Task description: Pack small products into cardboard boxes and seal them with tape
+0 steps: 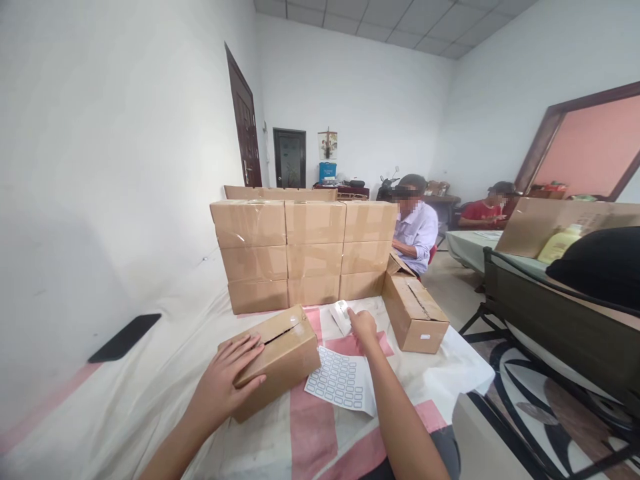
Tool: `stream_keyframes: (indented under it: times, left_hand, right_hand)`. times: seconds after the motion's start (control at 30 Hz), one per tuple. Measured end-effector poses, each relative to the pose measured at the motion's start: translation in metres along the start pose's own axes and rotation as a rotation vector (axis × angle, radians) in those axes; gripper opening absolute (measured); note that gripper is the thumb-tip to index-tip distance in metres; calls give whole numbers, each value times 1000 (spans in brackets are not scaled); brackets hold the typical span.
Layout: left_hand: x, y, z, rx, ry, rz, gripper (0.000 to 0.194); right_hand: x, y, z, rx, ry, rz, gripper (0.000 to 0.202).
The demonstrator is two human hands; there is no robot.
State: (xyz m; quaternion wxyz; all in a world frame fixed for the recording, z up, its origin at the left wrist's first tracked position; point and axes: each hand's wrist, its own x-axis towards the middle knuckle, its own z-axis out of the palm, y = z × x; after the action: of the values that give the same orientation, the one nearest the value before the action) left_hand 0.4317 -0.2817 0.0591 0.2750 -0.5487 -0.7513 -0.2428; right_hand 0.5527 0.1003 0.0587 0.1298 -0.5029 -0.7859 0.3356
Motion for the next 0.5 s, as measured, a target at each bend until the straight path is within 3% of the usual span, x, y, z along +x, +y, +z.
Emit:
stream_keyframes:
  times: [0.17, 0.5]
  left_hand:
    - [0, 0, -1, 26, 2, 19, 49]
    - [0, 2, -2, 39, -5, 4, 47]
  right_hand:
    - [0, 1, -3, -25, -129, 71, 44]
    - [11, 4, 0, -96, -104, -6, 29]
